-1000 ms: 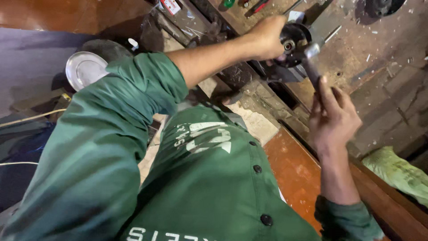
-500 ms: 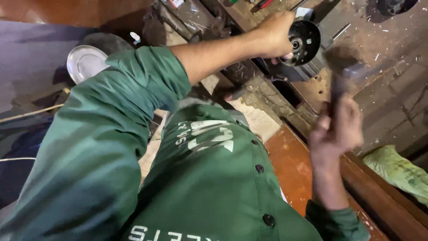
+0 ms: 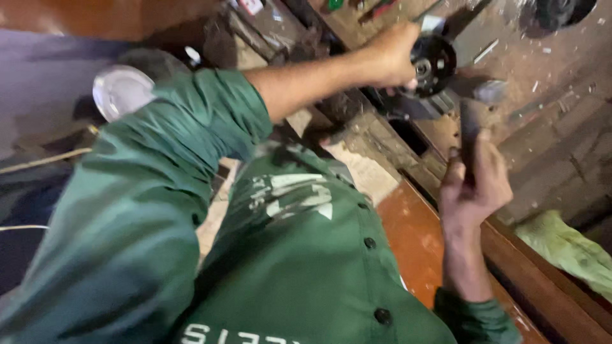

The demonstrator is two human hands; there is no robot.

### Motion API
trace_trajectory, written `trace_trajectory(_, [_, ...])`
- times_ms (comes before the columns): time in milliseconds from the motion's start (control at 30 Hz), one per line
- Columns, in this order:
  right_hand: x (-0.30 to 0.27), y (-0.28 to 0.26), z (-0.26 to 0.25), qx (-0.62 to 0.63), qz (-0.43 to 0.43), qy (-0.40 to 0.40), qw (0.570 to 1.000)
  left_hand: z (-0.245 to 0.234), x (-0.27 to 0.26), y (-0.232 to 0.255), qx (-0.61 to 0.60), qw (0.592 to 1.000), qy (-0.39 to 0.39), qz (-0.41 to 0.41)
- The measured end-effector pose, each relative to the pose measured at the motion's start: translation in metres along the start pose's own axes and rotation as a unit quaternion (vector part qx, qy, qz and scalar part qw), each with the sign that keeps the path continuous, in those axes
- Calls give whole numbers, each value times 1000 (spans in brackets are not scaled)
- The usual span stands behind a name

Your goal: The person handles a green cylindrical object, then uses a hammer to strike a dark circular mechanical part on a workbench. The person repeatedly repositions the part and continues hammering it while holding it with the other hand.

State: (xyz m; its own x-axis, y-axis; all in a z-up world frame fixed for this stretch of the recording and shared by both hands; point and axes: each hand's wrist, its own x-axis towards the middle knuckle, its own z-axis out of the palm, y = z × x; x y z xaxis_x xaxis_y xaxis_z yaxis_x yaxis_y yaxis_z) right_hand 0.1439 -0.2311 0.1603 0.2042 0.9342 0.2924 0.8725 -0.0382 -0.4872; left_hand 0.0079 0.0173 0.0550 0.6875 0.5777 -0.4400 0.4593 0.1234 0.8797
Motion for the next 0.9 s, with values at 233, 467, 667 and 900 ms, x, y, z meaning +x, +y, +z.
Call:
trace_trajectory(233, [3,7,7,-34,3,-39,999,5,2,4,24,999,-24,-40])
trace_trajectory(467, [-5,6,21,-62,3,-62,996,8,11,5,15,1000,-3,3])
trace_trajectory(667, [-4,12,7,-32,-77,64,994,6,16,-3,14,1000,12,24])
trace_trajectory(900, [-5,10,5,-16,-34,26,999,7,4,-2,-5,1000,-3,3])
